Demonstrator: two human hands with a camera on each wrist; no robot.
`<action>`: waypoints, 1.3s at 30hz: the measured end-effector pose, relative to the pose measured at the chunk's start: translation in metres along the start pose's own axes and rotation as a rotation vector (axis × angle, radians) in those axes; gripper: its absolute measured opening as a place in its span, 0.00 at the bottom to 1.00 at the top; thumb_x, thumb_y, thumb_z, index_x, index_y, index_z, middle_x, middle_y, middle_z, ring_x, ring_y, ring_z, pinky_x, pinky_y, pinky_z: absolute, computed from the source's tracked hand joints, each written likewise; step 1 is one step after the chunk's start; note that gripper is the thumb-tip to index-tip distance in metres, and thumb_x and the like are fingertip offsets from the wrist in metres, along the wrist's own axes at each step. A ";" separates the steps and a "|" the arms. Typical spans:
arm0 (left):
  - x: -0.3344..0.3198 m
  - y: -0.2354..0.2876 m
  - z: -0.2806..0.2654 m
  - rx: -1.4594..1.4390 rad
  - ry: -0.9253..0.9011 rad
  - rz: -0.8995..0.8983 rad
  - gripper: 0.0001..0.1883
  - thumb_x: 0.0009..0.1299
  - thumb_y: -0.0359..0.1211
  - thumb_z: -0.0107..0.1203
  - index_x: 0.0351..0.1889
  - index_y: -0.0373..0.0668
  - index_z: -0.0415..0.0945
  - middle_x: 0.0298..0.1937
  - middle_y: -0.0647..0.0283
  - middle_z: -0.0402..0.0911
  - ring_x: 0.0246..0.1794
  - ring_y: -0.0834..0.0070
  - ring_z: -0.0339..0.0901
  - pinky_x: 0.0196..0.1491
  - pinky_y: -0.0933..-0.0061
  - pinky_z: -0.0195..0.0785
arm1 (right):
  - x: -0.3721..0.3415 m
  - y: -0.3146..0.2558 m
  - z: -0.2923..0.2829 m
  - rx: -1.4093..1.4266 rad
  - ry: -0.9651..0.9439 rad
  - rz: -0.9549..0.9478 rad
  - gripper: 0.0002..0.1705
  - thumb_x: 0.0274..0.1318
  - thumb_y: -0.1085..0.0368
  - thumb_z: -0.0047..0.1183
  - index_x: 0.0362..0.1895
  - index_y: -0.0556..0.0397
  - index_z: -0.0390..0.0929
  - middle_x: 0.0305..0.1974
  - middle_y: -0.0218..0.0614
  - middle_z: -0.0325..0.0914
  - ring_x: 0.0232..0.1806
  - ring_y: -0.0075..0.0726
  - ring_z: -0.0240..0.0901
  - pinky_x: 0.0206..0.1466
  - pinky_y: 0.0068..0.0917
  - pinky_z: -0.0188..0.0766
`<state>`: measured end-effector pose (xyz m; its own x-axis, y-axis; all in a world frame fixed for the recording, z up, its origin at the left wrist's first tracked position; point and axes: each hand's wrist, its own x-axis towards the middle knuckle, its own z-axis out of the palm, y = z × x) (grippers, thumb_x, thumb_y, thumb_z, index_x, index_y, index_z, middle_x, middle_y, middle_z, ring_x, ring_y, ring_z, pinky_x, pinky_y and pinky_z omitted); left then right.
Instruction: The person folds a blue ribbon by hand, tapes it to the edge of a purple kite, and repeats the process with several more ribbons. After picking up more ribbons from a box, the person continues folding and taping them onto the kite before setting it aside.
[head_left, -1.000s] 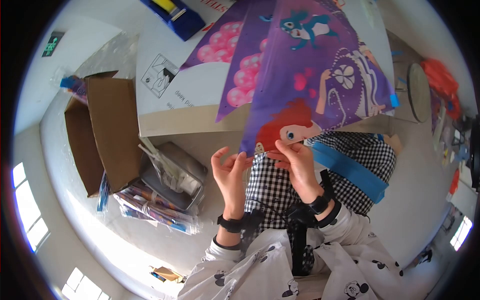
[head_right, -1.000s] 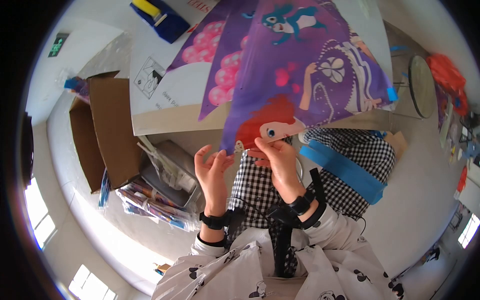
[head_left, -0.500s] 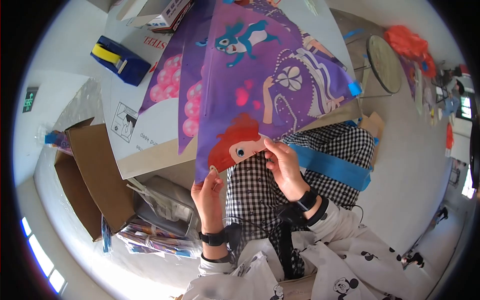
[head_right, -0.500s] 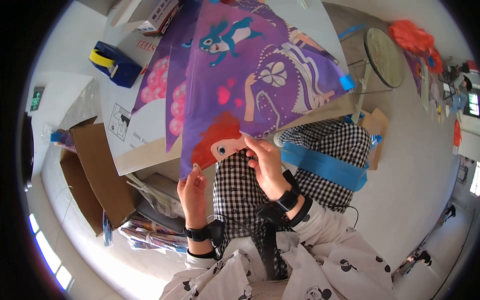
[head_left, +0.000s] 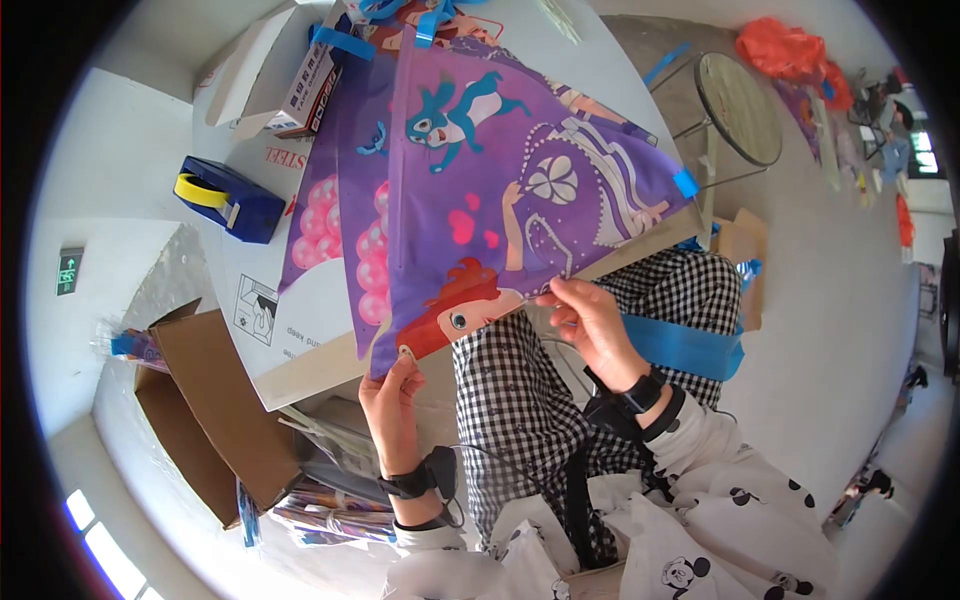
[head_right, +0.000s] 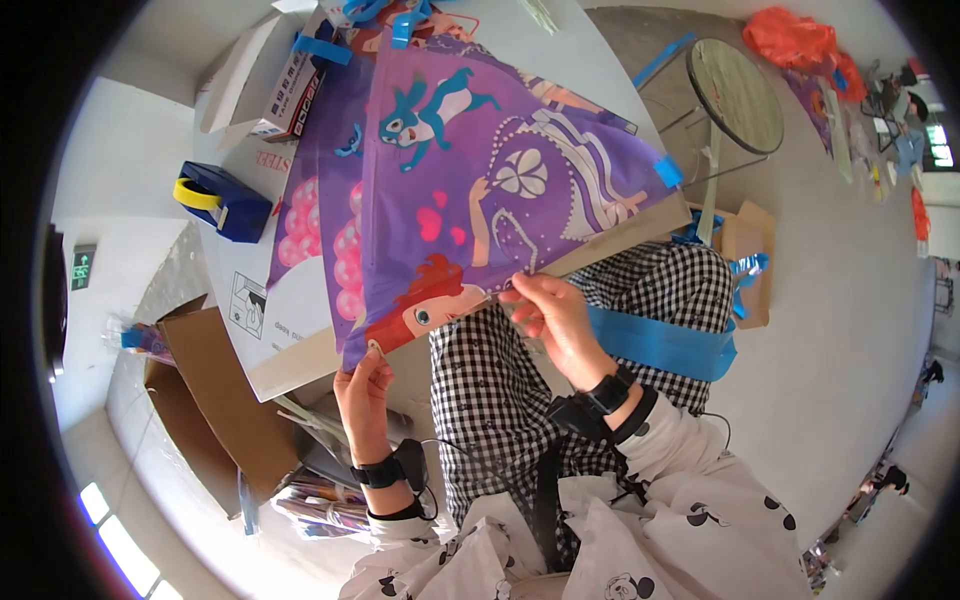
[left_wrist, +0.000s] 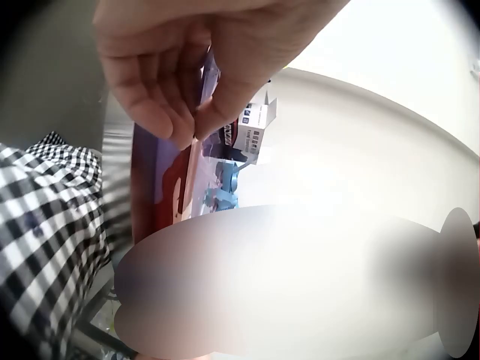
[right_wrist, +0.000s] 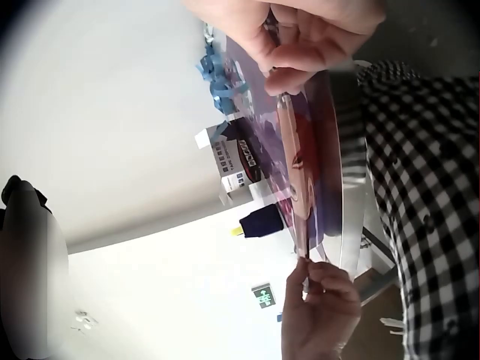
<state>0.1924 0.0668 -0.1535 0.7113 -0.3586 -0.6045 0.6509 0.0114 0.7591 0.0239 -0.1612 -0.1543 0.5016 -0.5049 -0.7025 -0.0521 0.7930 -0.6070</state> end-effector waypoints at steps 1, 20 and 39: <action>0.004 0.006 0.000 0.027 -0.024 0.011 0.05 0.70 0.26 0.59 0.43 0.37 0.80 0.33 0.65 0.84 0.28 0.80 0.79 0.34 0.81 0.75 | 0.003 -0.005 -0.003 -0.006 0.009 -0.025 0.14 0.62 0.55 0.63 0.37 0.52 0.81 0.35 0.31 0.82 0.25 0.14 0.72 0.21 0.11 0.60; 0.045 0.031 -0.037 0.557 0.580 0.182 0.14 0.69 0.33 0.64 0.45 0.33 0.75 0.30 0.64 0.78 0.21 0.80 0.73 0.19 0.83 0.65 | 0.022 -0.011 -0.001 0.091 0.122 -0.096 0.19 0.67 0.56 0.58 0.28 0.59 0.78 0.28 0.45 0.84 0.18 0.23 0.73 0.18 0.17 0.63; 0.050 -0.049 0.154 1.668 -0.403 0.973 0.32 0.77 0.39 0.44 0.77 0.37 0.52 0.79 0.51 0.52 0.81 0.55 0.42 0.79 0.48 0.31 | 0.042 -0.066 -0.080 0.428 0.256 -0.320 0.21 0.60 0.60 0.65 0.19 0.42 0.67 0.14 0.17 0.59 0.12 0.13 0.47 0.16 0.17 0.41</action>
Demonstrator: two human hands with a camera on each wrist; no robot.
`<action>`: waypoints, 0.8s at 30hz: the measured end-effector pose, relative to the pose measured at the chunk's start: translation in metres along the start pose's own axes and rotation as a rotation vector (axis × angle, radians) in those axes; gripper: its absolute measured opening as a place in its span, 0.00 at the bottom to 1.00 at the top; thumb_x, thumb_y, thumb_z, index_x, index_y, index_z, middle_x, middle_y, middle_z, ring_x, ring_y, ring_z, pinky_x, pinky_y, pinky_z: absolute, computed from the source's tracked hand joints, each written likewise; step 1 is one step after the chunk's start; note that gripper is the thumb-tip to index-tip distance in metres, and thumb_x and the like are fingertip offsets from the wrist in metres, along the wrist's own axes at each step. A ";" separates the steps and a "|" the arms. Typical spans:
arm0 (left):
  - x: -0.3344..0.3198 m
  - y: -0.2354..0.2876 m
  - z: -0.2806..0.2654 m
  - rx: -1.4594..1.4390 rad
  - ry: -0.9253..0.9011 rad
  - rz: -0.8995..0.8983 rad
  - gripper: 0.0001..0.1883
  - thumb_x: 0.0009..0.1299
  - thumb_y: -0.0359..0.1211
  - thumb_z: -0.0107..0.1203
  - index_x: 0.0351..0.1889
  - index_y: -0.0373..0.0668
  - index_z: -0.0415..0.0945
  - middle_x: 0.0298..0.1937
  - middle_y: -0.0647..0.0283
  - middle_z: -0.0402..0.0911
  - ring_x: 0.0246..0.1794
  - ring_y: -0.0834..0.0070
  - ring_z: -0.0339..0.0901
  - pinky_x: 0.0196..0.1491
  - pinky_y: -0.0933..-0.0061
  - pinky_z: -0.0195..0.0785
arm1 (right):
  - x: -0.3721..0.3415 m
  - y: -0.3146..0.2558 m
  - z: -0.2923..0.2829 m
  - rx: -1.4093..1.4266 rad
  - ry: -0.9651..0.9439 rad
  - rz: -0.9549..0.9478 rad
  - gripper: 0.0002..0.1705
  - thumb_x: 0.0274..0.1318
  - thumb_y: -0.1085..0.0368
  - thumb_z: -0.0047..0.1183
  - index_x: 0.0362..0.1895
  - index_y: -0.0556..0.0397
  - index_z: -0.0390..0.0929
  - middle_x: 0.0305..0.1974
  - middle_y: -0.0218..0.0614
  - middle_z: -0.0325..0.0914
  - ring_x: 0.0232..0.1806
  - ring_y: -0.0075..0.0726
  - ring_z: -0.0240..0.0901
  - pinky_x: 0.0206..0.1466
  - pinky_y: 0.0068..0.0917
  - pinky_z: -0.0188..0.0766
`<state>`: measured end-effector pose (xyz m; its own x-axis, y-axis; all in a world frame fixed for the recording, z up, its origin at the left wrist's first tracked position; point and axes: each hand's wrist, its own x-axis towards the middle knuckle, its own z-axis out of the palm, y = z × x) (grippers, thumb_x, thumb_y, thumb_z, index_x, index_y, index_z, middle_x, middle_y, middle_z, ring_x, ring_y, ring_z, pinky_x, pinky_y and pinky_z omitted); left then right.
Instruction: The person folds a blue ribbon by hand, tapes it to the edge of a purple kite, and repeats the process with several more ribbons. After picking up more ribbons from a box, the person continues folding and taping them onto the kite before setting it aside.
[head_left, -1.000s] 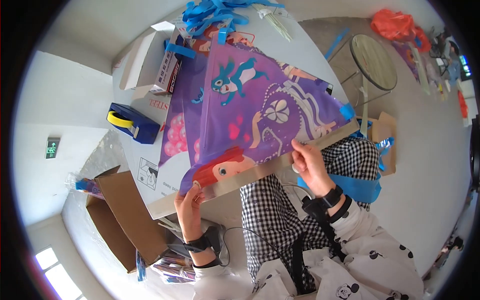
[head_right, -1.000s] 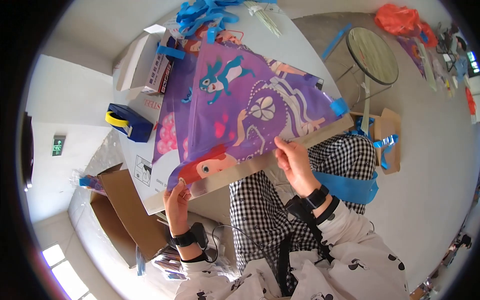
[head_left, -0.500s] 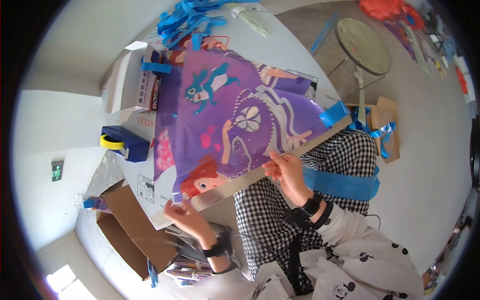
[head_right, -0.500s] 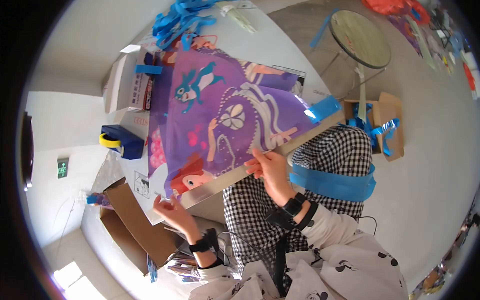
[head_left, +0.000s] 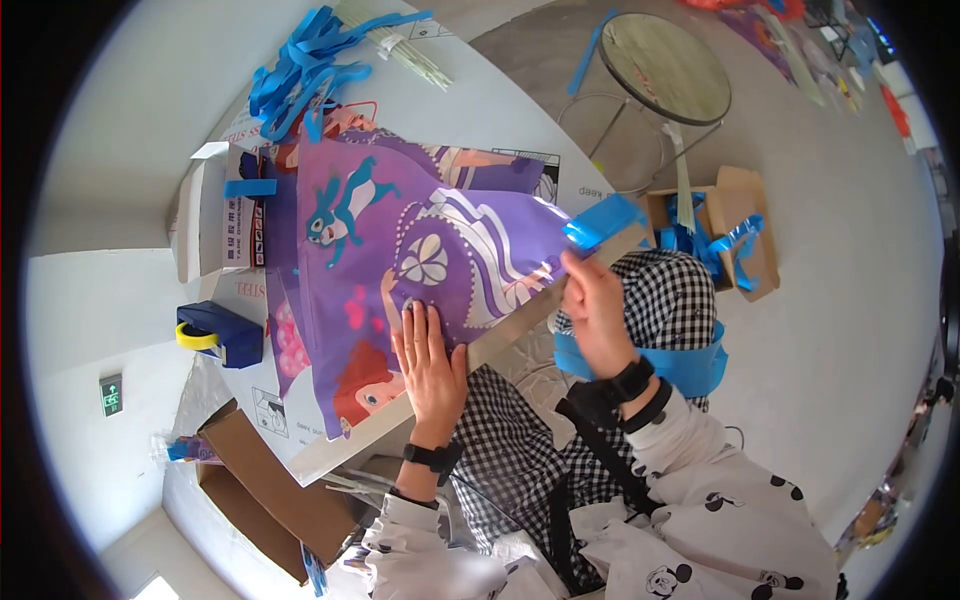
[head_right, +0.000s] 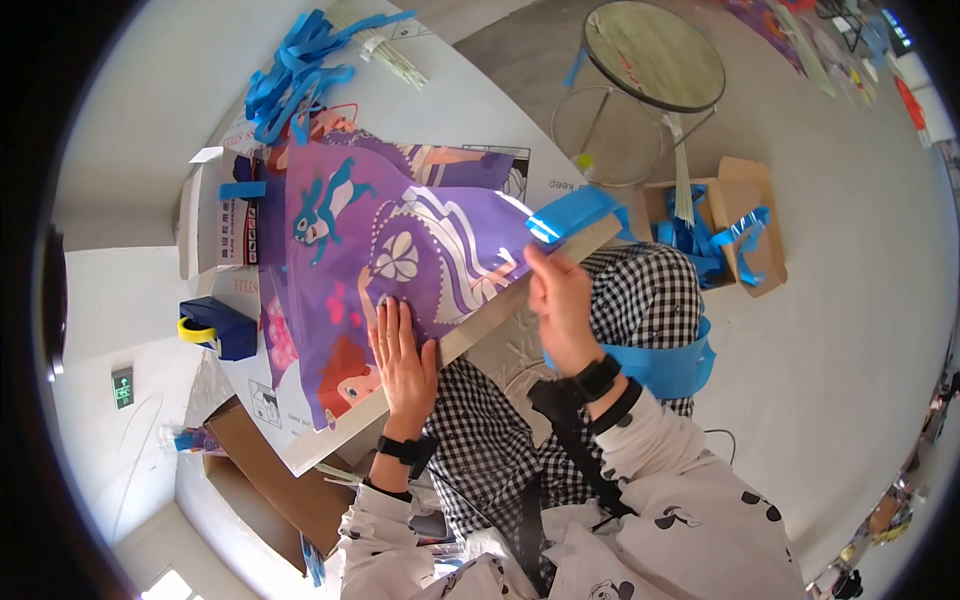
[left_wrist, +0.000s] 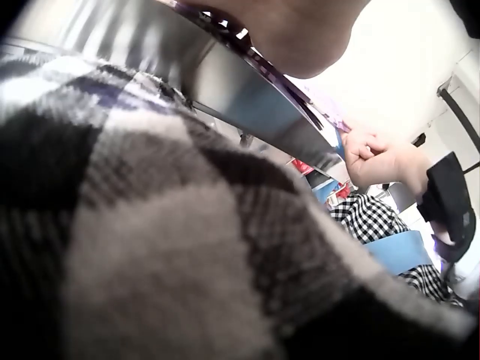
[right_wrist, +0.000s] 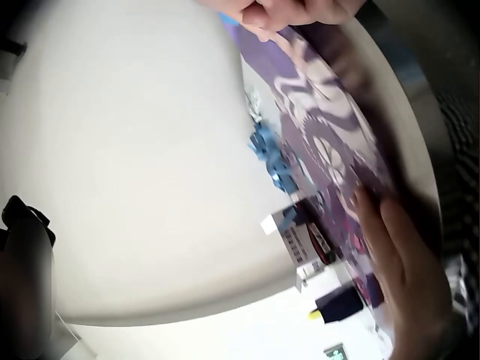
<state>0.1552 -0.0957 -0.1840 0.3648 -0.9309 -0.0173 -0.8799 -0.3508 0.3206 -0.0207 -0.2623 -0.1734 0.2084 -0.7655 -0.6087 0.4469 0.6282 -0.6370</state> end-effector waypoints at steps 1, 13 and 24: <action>0.000 0.000 0.000 -0.002 0.003 0.002 0.34 0.75 0.40 0.48 0.76 0.36 0.53 0.79 0.50 0.52 0.81 0.53 0.43 0.79 0.46 0.32 | 0.009 -0.013 -0.005 -0.037 -0.007 -0.050 0.22 0.59 0.60 0.65 0.19 0.41 0.65 0.14 0.17 0.58 0.12 0.13 0.47 0.16 0.17 0.41; 0.001 0.003 -0.010 -0.073 -0.007 0.028 0.37 0.74 0.41 0.51 0.77 0.35 0.50 0.79 0.48 0.51 0.81 0.52 0.42 0.79 0.45 0.30 | 0.044 -0.087 -0.013 -0.026 -0.176 -0.319 0.08 0.59 0.64 0.64 0.36 0.50 0.77 0.39 0.27 0.80 0.47 0.24 0.76 0.54 0.27 0.70; 0.020 0.058 -0.043 -0.179 0.074 0.167 0.40 0.60 0.30 0.67 0.70 0.37 0.61 0.75 0.49 0.60 0.76 0.50 0.55 0.75 0.48 0.47 | 0.041 -0.080 -0.026 -0.584 -0.224 -0.331 0.10 0.65 0.64 0.58 0.45 0.56 0.76 0.32 0.25 0.79 0.29 0.16 0.72 0.31 0.16 0.66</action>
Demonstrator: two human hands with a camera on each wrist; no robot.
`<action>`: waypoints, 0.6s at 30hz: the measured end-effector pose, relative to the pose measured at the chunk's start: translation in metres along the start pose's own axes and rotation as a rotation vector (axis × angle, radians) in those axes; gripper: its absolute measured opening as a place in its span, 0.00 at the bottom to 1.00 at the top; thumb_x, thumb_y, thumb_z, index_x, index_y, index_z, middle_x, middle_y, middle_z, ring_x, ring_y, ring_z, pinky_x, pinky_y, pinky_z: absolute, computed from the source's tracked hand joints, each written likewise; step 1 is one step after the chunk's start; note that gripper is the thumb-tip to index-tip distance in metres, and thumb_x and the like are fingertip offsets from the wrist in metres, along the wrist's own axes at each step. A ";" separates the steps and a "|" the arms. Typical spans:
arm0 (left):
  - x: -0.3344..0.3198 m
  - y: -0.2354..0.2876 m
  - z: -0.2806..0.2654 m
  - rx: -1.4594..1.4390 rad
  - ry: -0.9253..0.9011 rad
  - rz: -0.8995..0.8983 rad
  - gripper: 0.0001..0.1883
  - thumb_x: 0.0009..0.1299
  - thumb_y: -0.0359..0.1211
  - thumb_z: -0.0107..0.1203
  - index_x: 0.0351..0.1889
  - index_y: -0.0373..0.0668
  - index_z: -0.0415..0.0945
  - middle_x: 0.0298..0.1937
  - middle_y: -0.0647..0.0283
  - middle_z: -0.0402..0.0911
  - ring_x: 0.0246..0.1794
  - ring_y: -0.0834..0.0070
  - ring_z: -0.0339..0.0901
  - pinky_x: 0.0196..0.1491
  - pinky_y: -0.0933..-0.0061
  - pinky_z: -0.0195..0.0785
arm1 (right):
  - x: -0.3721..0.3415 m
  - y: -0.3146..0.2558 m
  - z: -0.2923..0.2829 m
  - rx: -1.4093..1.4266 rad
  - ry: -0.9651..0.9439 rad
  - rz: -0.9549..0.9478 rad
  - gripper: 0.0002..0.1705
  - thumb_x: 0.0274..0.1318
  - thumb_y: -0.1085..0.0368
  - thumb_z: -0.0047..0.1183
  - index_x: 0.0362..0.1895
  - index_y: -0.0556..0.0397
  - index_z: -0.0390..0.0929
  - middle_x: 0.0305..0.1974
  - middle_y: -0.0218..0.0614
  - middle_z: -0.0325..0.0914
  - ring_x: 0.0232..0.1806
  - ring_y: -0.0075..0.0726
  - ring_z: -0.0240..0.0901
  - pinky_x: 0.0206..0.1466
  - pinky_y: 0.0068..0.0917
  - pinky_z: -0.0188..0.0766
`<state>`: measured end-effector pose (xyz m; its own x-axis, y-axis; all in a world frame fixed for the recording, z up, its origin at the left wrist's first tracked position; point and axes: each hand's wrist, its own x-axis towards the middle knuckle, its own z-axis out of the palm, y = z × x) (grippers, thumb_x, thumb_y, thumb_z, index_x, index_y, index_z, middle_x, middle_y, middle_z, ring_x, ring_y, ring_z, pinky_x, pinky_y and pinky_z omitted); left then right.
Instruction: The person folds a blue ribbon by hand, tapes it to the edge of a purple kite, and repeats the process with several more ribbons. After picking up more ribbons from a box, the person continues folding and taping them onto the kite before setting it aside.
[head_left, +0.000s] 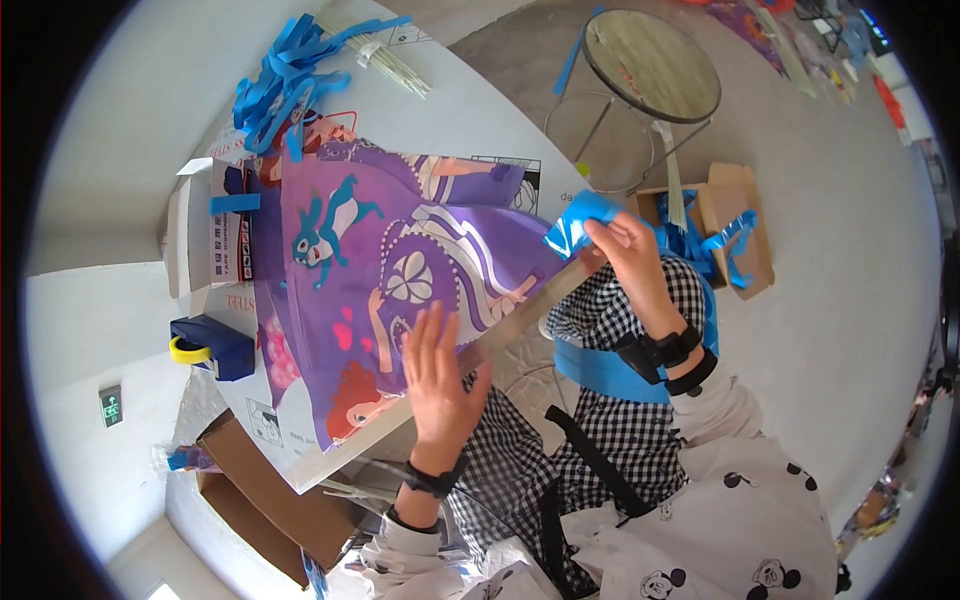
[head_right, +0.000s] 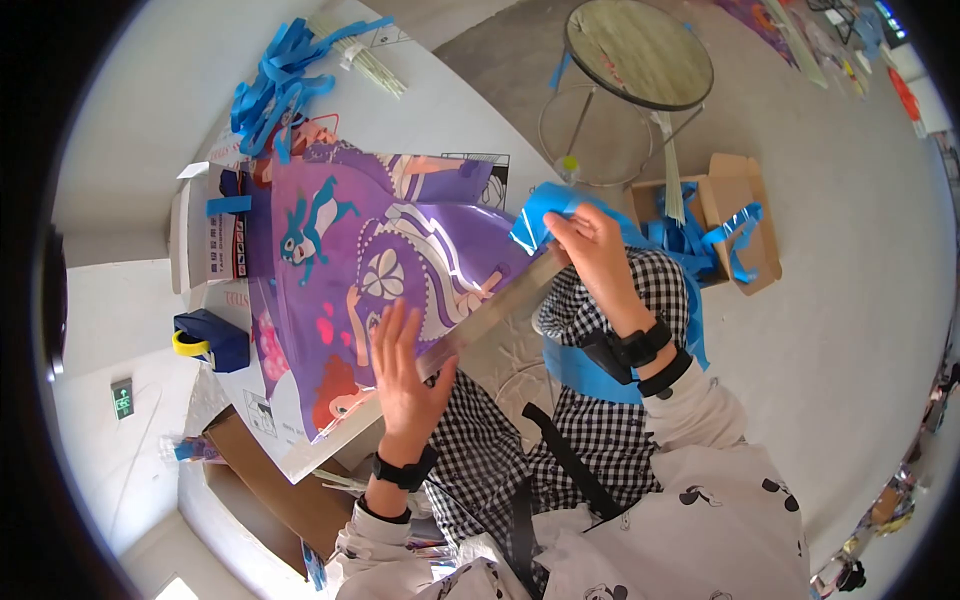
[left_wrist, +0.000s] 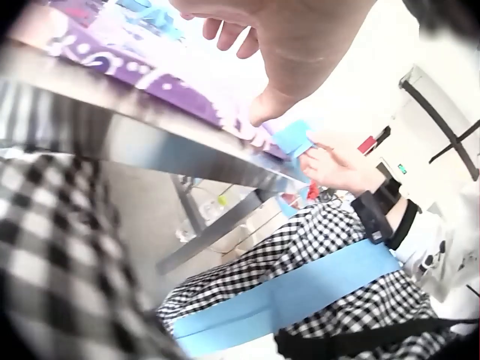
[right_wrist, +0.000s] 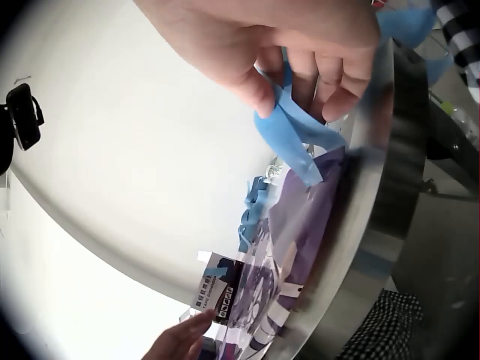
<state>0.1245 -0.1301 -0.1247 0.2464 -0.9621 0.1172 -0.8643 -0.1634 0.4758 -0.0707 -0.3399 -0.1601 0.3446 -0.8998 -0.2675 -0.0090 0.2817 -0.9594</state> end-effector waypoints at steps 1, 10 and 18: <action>0.009 0.011 0.001 -0.040 0.001 0.026 0.39 0.59 0.29 0.67 0.69 0.38 0.63 0.74 0.49 0.62 0.74 0.50 0.58 0.74 0.48 0.50 | -0.001 -0.003 0.002 -0.037 0.046 -0.015 0.10 0.64 0.64 0.58 0.44 0.56 0.75 0.33 0.26 0.78 0.29 0.17 0.72 0.31 0.17 0.67; 0.134 0.040 0.041 0.143 0.074 0.294 0.21 0.57 0.24 0.62 0.51 0.42 0.79 0.60 0.59 0.75 0.65 0.54 0.68 0.71 0.49 0.56 | -0.010 0.022 -0.001 -0.491 0.038 -0.306 0.18 0.51 0.69 0.64 0.39 0.55 0.65 0.34 0.38 0.73 0.32 0.30 0.73 0.36 0.26 0.70; 0.154 0.051 0.021 0.152 0.031 0.418 0.04 0.59 0.27 0.59 0.31 0.45 0.76 0.30 0.68 0.76 0.47 0.69 0.74 0.75 0.45 0.43 | -0.018 0.016 0.005 -0.602 0.028 -0.249 0.19 0.48 0.66 0.68 0.37 0.53 0.70 0.30 0.33 0.70 0.29 0.30 0.71 0.31 0.27 0.70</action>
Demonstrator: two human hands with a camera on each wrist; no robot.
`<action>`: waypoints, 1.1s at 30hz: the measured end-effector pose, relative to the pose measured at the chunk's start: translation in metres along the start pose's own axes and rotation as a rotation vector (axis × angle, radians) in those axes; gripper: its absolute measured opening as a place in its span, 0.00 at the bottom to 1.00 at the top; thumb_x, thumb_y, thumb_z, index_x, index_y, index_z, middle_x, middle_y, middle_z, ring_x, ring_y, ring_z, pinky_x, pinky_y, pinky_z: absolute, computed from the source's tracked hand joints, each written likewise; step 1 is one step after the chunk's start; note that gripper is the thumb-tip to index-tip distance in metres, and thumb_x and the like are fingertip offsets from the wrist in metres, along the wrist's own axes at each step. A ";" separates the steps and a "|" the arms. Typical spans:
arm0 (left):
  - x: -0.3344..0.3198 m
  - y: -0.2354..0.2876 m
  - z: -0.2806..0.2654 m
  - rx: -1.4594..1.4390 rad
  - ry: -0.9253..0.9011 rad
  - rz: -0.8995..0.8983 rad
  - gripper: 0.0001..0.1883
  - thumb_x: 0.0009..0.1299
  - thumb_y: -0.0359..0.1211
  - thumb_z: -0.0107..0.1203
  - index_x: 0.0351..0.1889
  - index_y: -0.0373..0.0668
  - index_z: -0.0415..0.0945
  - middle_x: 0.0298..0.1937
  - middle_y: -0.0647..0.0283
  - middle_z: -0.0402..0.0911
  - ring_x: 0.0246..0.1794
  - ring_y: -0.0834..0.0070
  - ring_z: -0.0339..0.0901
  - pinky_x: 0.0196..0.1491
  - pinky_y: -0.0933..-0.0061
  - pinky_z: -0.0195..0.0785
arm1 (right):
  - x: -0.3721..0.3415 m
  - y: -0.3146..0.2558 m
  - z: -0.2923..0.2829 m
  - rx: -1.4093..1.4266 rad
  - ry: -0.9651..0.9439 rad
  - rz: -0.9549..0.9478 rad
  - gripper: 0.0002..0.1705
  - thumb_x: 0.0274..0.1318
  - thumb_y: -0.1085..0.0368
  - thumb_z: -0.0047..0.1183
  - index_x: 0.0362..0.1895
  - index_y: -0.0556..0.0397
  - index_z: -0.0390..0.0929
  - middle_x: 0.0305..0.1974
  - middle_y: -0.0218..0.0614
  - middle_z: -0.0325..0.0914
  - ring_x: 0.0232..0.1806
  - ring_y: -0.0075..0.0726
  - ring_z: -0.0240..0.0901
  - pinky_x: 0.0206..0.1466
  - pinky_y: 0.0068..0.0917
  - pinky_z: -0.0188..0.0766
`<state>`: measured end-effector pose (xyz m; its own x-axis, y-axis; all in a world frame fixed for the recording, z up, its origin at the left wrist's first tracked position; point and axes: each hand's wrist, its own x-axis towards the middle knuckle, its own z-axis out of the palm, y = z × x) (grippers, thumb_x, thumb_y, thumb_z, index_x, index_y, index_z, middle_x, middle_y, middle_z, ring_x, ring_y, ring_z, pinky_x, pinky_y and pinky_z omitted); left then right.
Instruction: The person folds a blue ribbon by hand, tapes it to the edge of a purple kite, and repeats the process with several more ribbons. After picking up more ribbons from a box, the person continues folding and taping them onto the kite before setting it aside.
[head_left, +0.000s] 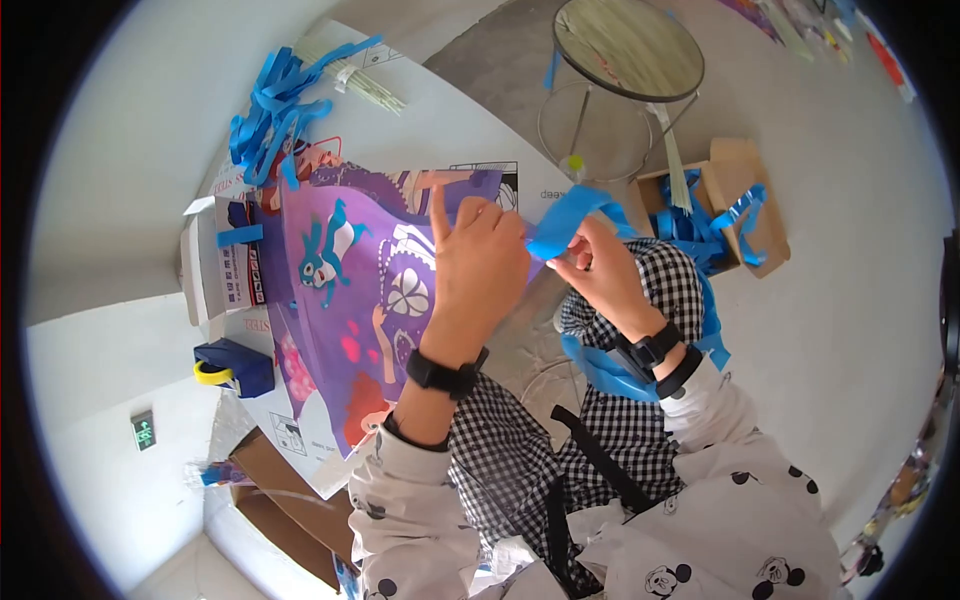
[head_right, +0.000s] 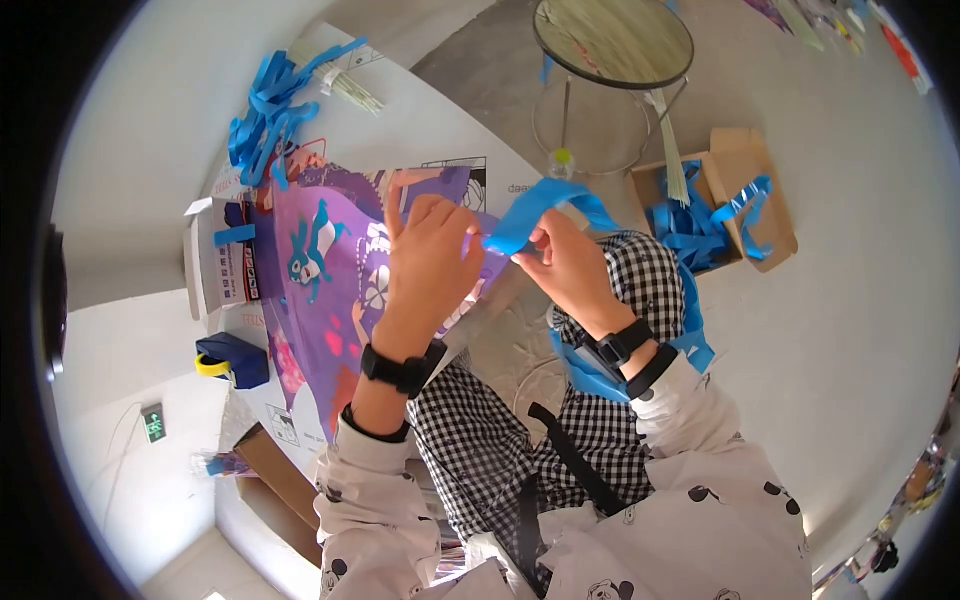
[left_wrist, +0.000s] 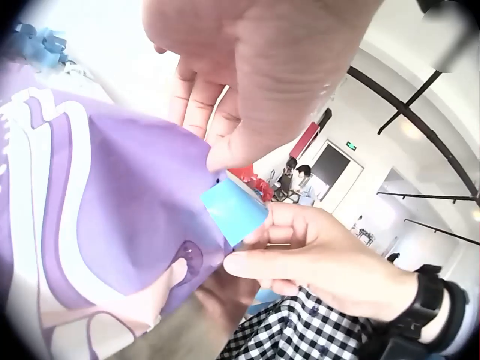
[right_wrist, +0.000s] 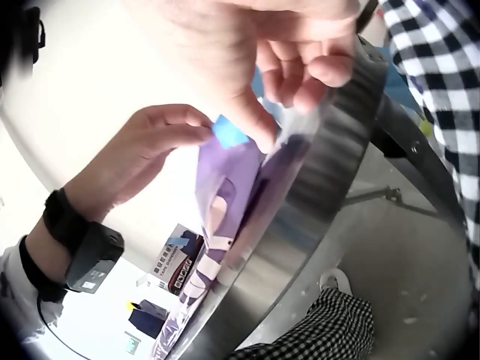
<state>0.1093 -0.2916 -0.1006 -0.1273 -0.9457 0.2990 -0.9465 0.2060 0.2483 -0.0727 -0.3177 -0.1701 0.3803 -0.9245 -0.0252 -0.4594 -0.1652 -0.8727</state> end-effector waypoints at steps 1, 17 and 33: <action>-0.001 0.006 -0.007 0.007 0.005 -0.012 0.05 0.58 0.27 0.59 0.30 0.45 0.75 0.30 0.68 0.76 0.46 0.68 0.75 0.75 0.44 0.41 | 0.000 -0.001 0.002 0.005 0.043 -0.074 0.19 0.48 0.66 0.68 0.37 0.53 0.70 0.31 0.33 0.71 0.28 0.30 0.71 0.30 0.27 0.70; -0.029 0.030 -0.062 -0.081 -0.110 -0.166 0.05 0.65 0.29 0.63 0.33 0.45 0.77 0.31 0.75 0.79 0.38 0.74 0.75 0.75 0.46 0.37 | 0.007 -0.012 0.028 0.281 0.038 -0.457 0.20 0.54 0.70 0.62 0.52 0.42 0.79 0.50 0.25 0.82 0.29 0.23 0.75 0.28 0.20 0.71; -0.033 0.012 -0.064 -0.330 -0.225 -0.370 0.05 0.69 0.30 0.60 0.36 0.40 0.77 0.32 0.69 0.79 0.38 0.77 0.74 0.66 0.60 0.46 | 0.012 -0.021 0.022 0.266 -0.209 -0.283 0.19 0.60 0.63 0.56 0.55 0.47 0.72 0.43 0.40 0.82 0.38 0.49 0.81 0.37 0.42 0.75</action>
<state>0.1209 -0.2422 -0.0484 0.1023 -0.9930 -0.0591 -0.8013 -0.1175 0.5866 -0.0414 -0.3179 -0.1629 0.6286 -0.7613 0.1588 -0.1013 -0.2826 -0.9539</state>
